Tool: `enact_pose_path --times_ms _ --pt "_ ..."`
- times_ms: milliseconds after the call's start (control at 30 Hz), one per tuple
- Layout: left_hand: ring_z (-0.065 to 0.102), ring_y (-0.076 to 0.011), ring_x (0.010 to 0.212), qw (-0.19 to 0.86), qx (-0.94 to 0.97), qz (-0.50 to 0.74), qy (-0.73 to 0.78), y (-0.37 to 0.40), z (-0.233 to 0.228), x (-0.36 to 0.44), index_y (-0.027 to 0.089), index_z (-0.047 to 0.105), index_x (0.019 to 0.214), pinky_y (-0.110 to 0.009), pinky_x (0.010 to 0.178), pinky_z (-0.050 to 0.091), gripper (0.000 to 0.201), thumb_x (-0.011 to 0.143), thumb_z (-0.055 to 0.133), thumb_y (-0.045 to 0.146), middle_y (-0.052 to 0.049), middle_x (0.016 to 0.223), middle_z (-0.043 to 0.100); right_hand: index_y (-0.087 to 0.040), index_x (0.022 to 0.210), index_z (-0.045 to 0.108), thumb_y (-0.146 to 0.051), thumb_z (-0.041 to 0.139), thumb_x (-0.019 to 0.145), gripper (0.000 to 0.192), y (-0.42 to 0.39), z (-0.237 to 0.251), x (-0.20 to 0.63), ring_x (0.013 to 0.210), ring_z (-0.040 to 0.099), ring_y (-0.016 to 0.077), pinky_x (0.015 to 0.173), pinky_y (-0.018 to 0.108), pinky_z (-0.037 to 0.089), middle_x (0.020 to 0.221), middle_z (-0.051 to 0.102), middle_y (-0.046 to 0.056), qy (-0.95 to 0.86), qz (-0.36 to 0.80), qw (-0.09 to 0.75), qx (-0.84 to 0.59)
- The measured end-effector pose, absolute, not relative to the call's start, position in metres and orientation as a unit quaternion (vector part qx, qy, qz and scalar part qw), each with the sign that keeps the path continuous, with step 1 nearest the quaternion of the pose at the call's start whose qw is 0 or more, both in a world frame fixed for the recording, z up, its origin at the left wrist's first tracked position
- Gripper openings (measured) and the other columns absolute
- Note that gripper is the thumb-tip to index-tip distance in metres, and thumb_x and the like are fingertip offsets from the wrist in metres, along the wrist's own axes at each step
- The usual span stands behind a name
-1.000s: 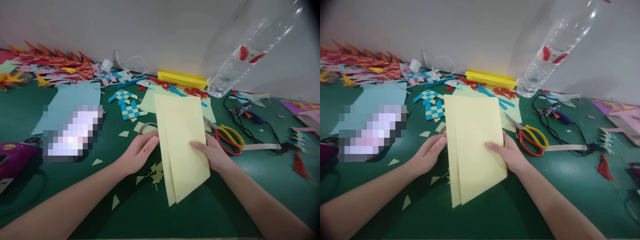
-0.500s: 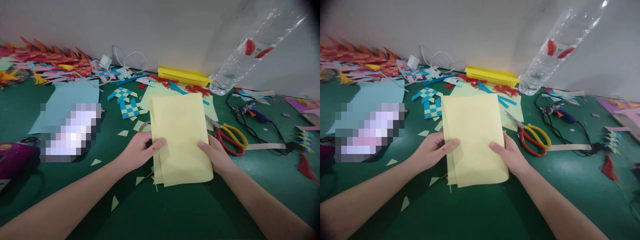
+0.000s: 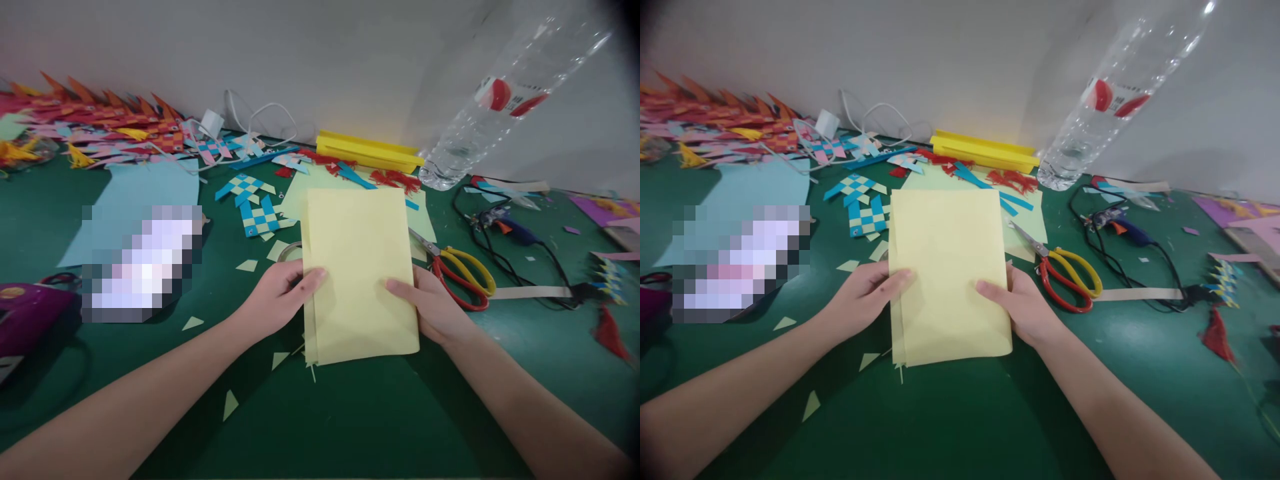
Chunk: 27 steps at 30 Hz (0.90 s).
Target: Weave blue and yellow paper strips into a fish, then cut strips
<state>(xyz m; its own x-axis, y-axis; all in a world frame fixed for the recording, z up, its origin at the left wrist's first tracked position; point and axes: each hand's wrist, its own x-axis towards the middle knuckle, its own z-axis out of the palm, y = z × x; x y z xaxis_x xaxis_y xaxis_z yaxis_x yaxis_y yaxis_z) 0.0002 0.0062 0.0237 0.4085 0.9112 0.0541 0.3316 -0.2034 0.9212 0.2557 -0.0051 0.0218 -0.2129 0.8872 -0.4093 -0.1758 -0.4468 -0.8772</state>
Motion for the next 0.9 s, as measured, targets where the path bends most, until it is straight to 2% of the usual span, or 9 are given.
enact_pose_path --times_ms 133,200,367,567,767,900 --pt "0.067 -0.02 0.086 0.536 0.65 0.368 0.393 0.0062 0.0263 -0.0004 0.02 0.067 0.102 -0.029 0.074 0.055 0.038 0.096 0.046 0.051 -0.006 0.098 0.071 -0.023 0.11 0.068 -0.031 0.081 0.071 0.042 -0.0055 0.0226 0.2536 0.096 0.073 0.0293 0.086 0.049 0.06 0.114 0.074 0.009 -0.369 0.685 0.389 -0.493" --pt "0.067 -0.0207 0.088 0.541 0.65 0.375 0.378 0.0062 0.027 -0.0014 0.021 0.067 0.108 -0.03 0.076 0.055 0.04 0.096 0.045 0.052 -0.007 0.099 0.072 -0.023 0.11 0.068 -0.032 0.082 0.07 0.043 -0.0055 0.0224 0.2537 0.095 0.073 0.0294 0.085 0.049 0.06 0.112 0.074 0.009 -0.366 0.686 0.391 -0.493" --pt "0.064 -0.0167 0.074 0.54 0.665 0.367 0.361 0.0066 0.0277 -0.0025 0.021 0.07 0.1 -0.026 0.069 0.053 0.042 0.097 0.042 0.052 -0.005 0.089 0.072 -0.021 0.108 0.069 -0.03 0.084 0.067 0.044 -0.0051 0.0224 0.2546 0.091 0.074 0.0288 0.082 0.047 0.061 0.11 0.075 0.01 -0.365 0.687 0.387 -0.496" --pt "0.065 -0.0193 0.079 0.531 0.671 0.35 0.383 0.0061 0.0301 -0.002 0.019 0.07 0.097 -0.029 0.074 0.054 0.044 0.097 0.041 0.052 -0.006 0.087 0.071 -0.021 0.112 0.067 -0.031 0.083 0.069 0.046 -0.0053 0.0241 0.2538 0.097 0.073 0.031 0.086 0.049 0.06 0.115 0.074 0.011 -0.357 0.687 0.389 -0.5" --pt "0.065 -0.0178 0.075 0.528 0.671 0.346 0.389 0.0055 0.0298 -0.0002 0.019 0.07 0.093 -0.028 0.069 0.055 0.039 0.095 0.046 0.049 -0.006 0.089 0.072 -0.021 0.113 0.066 -0.031 0.082 0.07 0.047 -0.0055 0.0264 0.253 0.098 0.072 0.0319 0.087 0.052 0.06 0.117 0.073 0.011 -0.36 0.688 0.389 -0.496" --pt "0.066 -0.0163 0.076 0.508 0.676 0.343 0.41 0.0075 0.028 0.0016 0.019 0.068 0.086 -0.023 0.063 0.052 0.032 0.094 0.051 0.044 -0.004 0.086 0.072 -0.022 0.113 0.065 -0.03 0.082 0.07 0.047 -0.0051 0.0258 0.253 0.098 0.072 0.0311 0.087 0.052 0.06 0.115 0.073 0.01 -0.356 0.685 0.394 -0.499"
